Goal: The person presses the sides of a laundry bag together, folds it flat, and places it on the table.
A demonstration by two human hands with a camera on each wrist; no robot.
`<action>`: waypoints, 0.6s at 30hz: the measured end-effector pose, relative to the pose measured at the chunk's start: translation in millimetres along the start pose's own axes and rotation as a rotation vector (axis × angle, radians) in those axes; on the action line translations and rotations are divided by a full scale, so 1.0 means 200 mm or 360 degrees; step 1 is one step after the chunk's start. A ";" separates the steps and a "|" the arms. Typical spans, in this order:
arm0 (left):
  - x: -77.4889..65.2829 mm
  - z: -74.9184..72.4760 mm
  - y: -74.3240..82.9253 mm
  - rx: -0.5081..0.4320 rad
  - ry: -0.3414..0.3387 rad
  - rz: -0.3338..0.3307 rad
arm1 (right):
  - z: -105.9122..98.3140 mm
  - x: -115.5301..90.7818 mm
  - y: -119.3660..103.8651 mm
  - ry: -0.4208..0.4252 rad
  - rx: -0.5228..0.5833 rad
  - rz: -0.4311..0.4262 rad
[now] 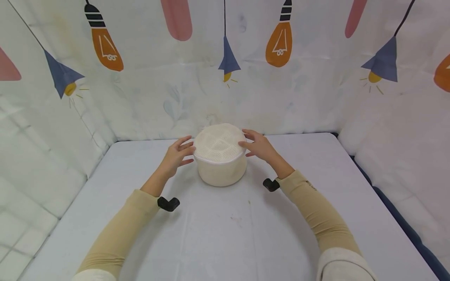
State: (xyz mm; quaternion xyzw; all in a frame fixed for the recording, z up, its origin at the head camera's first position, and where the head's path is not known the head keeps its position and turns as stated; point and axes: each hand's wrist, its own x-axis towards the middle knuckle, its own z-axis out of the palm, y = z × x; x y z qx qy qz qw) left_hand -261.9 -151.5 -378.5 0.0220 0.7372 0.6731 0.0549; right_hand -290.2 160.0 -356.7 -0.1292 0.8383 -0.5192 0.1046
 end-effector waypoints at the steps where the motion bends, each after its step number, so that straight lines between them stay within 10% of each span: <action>1: 0.00 0.00 0.00 -0.0005 -0.0004 -0.0003 | 0.00 0.00 0.00 -0.0005 0.0024 0.0006; 18: -0.01 0.02 0.00 -0.0107 0.0010 -0.0052 | 0.01 0.01 0.00 -0.0074 0.0226 0.0059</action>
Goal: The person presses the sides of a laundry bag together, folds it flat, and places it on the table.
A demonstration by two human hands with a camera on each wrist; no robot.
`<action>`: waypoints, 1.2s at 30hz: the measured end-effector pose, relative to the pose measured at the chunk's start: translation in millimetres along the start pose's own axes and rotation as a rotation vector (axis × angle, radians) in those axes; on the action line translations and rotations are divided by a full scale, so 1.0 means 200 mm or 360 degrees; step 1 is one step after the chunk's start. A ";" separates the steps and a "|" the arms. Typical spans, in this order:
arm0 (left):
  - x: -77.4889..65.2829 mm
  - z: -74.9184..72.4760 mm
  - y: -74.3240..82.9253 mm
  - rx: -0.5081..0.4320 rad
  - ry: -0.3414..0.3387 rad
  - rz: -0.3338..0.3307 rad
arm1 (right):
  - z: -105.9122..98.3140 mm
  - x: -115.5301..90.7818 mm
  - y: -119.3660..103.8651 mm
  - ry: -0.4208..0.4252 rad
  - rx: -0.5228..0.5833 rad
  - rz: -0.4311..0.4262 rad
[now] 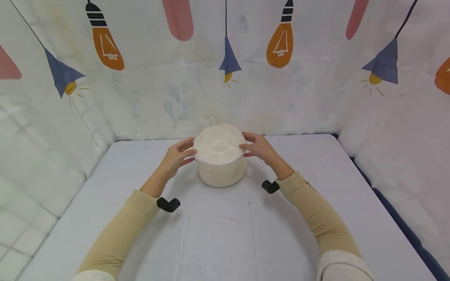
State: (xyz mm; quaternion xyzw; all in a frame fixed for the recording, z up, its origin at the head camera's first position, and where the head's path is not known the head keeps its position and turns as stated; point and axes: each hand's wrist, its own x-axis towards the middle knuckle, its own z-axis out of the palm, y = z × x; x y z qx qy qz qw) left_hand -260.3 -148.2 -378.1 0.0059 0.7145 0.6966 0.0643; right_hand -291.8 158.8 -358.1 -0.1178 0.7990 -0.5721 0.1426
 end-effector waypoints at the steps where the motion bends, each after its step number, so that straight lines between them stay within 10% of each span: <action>1: 0.00 0.00 0.00 0.0006 0.0002 0.0000 | 0.00 0.00 0.00 0.0000 0.0000 -0.0002; 36: -0.01 0.00 -0.02 0.0070 -0.0016 0.0012 | 0.02 0.01 0.06 -0.0002 0.0082 0.0031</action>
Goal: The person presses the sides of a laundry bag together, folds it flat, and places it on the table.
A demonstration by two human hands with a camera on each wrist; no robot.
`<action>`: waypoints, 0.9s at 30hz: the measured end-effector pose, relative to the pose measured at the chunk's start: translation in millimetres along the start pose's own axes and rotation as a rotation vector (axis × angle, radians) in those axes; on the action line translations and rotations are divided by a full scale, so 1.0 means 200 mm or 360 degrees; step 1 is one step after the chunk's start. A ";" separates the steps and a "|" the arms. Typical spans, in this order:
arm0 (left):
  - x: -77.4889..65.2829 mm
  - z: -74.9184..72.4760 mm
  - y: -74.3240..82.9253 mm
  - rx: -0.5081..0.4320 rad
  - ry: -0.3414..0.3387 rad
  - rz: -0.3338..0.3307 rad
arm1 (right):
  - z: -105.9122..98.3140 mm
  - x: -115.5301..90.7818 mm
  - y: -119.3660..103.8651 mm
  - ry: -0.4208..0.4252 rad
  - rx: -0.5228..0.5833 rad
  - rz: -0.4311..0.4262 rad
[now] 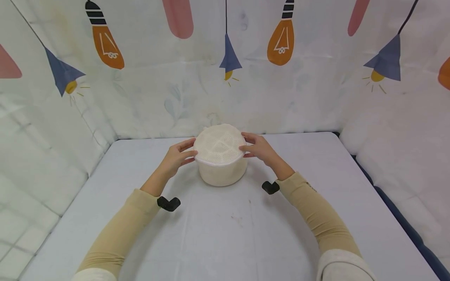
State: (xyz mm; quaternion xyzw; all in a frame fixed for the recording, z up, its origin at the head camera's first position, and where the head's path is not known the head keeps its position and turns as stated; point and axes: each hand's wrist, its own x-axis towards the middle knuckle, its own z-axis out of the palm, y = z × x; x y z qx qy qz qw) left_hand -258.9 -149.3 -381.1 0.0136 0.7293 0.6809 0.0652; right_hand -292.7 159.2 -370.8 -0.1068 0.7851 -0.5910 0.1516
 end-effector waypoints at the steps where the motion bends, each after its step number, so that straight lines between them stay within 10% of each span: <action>1: 0.00 0.00 0.00 -0.0001 0.0001 -0.0001 | 0.00 0.00 0.00 -0.0001 0.0008 -0.0003; 27: 0.01 -0.01 -0.03 0.0001 0.0024 -0.0056 | 0.03 0.01 0.03 -0.0007 0.0034 -0.0012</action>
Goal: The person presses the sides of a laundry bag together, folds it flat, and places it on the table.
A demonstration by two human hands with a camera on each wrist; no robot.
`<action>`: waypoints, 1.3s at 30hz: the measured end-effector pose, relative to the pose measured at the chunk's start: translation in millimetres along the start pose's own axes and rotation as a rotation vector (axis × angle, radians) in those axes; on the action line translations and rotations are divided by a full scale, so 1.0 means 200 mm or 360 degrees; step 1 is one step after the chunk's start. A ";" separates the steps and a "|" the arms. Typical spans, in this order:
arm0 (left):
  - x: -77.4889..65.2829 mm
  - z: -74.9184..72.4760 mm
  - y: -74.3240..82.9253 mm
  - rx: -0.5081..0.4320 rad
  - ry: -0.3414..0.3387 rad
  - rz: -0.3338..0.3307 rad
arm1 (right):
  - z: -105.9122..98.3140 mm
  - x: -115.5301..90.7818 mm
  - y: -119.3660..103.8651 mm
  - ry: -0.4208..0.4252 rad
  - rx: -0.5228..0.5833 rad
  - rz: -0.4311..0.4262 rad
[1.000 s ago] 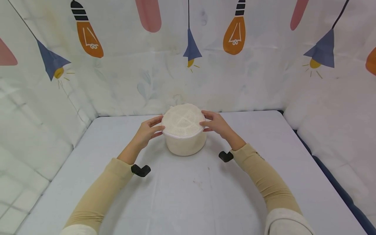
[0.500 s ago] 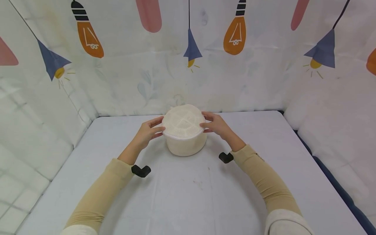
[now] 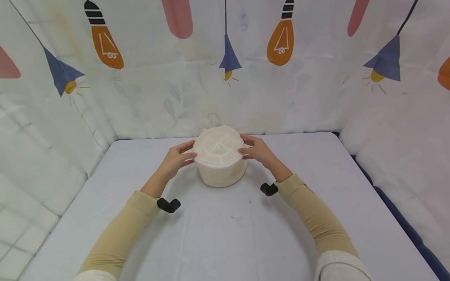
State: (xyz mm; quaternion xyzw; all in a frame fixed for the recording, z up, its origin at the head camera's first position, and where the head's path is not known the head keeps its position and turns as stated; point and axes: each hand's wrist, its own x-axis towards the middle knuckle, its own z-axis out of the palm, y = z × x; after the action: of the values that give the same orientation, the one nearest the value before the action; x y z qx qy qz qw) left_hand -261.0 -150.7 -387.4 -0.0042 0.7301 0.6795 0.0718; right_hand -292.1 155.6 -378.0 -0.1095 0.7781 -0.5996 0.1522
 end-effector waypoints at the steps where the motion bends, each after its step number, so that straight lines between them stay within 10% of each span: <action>1: 0.00 0.00 0.00 0.0001 0.0005 -0.0002 | 0.00 0.00 0.00 0.0003 -0.0002 0.0004; 39: -0.02 -0.01 -0.04 -0.0024 -0.0014 -0.0022 | 0.02 0.00 0.03 0.0002 -0.0037 0.0054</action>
State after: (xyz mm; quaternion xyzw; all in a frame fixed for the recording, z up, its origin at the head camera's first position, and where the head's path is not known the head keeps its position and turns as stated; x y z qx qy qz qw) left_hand -256.8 -152.8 -394.6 -0.0066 0.7247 0.6845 0.0796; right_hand -291.1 153.2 -385.5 -0.0975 0.7869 -0.5878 0.1606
